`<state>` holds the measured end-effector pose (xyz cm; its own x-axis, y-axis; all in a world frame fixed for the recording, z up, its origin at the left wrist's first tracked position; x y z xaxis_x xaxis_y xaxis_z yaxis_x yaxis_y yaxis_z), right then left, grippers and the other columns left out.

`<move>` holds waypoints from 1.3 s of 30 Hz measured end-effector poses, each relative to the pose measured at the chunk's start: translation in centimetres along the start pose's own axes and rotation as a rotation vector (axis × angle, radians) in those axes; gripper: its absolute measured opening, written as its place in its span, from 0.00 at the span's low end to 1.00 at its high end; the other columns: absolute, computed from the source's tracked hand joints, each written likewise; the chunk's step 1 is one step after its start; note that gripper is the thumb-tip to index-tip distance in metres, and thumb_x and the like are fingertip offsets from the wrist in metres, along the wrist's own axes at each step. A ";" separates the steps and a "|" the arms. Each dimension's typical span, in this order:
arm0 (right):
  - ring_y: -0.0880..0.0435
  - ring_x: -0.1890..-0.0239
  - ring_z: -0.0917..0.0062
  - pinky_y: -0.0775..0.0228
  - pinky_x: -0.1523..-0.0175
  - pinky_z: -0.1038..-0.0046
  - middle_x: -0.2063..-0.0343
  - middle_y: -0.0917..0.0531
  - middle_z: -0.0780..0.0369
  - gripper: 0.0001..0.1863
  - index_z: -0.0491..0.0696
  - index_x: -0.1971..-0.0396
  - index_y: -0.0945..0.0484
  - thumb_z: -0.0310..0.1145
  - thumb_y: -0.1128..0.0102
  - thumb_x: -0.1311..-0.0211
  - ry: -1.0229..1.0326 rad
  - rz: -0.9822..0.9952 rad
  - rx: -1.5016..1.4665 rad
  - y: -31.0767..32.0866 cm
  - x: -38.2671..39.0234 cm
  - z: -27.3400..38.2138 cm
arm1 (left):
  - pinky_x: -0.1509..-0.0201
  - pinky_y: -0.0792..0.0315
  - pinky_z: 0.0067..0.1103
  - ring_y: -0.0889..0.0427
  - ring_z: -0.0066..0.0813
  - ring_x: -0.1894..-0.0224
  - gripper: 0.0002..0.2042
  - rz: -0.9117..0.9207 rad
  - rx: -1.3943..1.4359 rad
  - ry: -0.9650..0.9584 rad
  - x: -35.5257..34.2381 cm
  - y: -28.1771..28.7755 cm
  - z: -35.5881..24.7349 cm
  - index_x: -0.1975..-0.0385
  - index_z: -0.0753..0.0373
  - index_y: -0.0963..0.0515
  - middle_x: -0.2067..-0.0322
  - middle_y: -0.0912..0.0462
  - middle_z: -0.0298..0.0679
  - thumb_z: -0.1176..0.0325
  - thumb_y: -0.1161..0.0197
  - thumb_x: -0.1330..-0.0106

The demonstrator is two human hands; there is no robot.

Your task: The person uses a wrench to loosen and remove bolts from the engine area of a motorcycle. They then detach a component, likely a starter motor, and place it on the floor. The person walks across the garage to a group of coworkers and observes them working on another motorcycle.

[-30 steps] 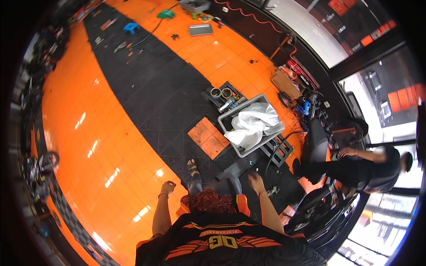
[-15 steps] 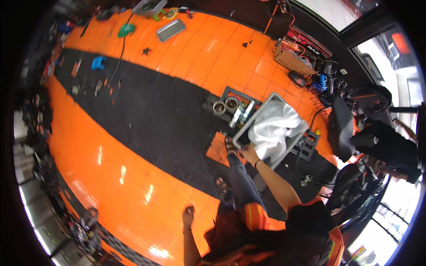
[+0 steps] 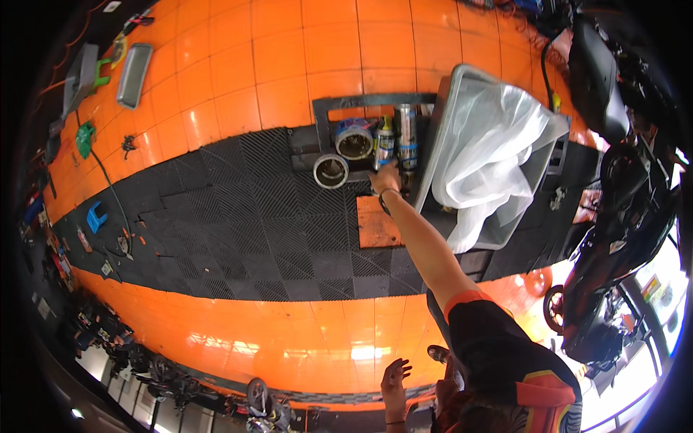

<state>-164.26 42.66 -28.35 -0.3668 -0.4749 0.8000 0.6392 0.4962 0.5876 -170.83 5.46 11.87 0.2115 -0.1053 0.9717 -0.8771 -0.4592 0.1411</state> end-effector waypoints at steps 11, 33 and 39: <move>0.22 0.46 0.45 0.28 0.42 0.55 0.50 0.24 0.37 0.45 0.32 0.42 0.42 0.43 0.24 0.49 0.020 0.016 -0.449 1.9 2.4 1.0 | 0.50 0.21 0.28 0.16 0.36 0.53 0.15 -0.008 -0.057 0.025 -1.3 0.5 0.3 0.45 0.66 0.25 0.51 0.17 0.45 0.64 0.46 0.24; 0.27 0.44 0.38 0.32 0.40 0.52 0.44 0.32 0.30 0.48 0.29 0.31 0.57 0.49 0.43 0.34 0.107 -0.252 -0.431 6.1 0.7 0.7 | 0.51 0.19 0.27 0.15 0.36 0.54 0.18 0.028 -0.133 0.012 -2.1 -0.2 -0.2 0.45 0.68 0.25 0.53 0.16 0.45 0.60 0.46 0.24; 0.21 0.51 0.42 0.29 0.45 0.52 0.52 0.25 0.35 0.48 0.32 0.32 0.55 0.47 0.38 0.38 0.049 -0.309 -0.297 9.3 3.0 1.0 | 0.47 0.22 0.30 0.17 0.40 0.50 0.19 0.054 -0.169 -0.029 -0.8 -0.5 -2.3 0.44 0.70 0.27 0.49 0.19 0.49 0.61 0.49 0.24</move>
<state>-160.10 46.63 -20.37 -0.5433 -0.6057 0.5813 0.6741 0.0979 0.7321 -171.53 7.85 11.49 0.1724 -0.1523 0.9732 -0.9468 -0.2980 0.1211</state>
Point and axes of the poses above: each hand's wrist, its own x-axis away from the middle knuckle, its own y-axis out of the back of the hand, z = x × y, the point moved 7 cm from there along -x, towards the middle knuckle
